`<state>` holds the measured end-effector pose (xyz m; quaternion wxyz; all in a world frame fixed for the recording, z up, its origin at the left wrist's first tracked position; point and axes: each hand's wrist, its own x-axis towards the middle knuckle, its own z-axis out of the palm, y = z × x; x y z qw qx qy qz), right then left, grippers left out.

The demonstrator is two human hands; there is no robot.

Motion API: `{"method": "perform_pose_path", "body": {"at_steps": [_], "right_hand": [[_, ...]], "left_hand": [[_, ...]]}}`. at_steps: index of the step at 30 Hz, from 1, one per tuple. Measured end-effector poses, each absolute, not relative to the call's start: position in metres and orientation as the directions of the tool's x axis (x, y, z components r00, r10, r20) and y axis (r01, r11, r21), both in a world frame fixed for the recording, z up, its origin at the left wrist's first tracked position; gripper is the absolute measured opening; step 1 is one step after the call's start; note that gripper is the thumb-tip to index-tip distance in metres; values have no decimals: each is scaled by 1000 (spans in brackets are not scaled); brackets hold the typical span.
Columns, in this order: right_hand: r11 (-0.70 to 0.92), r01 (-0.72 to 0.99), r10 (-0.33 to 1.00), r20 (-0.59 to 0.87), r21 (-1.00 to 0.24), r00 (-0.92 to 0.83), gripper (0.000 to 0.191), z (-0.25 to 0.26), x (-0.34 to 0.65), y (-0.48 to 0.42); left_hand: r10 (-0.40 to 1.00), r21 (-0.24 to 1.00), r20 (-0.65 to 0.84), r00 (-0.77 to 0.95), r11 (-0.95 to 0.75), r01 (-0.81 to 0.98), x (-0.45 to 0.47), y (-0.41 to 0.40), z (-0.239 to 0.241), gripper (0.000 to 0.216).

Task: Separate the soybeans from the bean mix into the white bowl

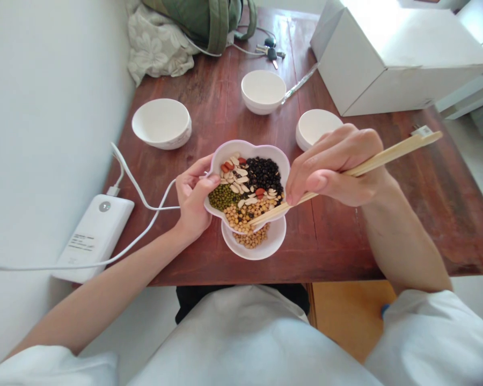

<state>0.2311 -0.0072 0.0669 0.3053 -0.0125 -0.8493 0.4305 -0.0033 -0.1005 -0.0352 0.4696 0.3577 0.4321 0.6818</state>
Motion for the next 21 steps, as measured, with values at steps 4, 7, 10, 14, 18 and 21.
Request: {"method": "perform_pose_path", "body": {"at_steps": [4, 7, 10, 14, 18, 21], "right_hand": [[588, -278, 305, 527, -760, -793, 37, 62, 231, -8], [579, -296, 319, 545, -760, -776, 40, 63, 231, -9], [569, -324, 343, 576, -756, -743, 44, 66, 231, -11], [549, -357, 374, 604, -755, -703, 46, 69, 229, -13], [584, -339, 366, 612, -738, -702, 46, 67, 228, -15], [630, -314, 342, 617, -710, -709, 44, 66, 227, -15]], "left_hand": [[950, 926, 88, -298, -189, -328, -4, -101, -36, 30], [948, 930, 93, -304, -191, -313, -4, -102, -35, 29], [948, 935, 84, -308, -181, -304, -5, -102, -35, 29], [949, 933, 81, -306, -180, -311, -5, -101, -36, 29], [950, 912, 105, -294, -209, -352, -6, -99, -40, 30], [948, 901, 128, -290, -233, -365, -7, -98, -43, 30]]}}
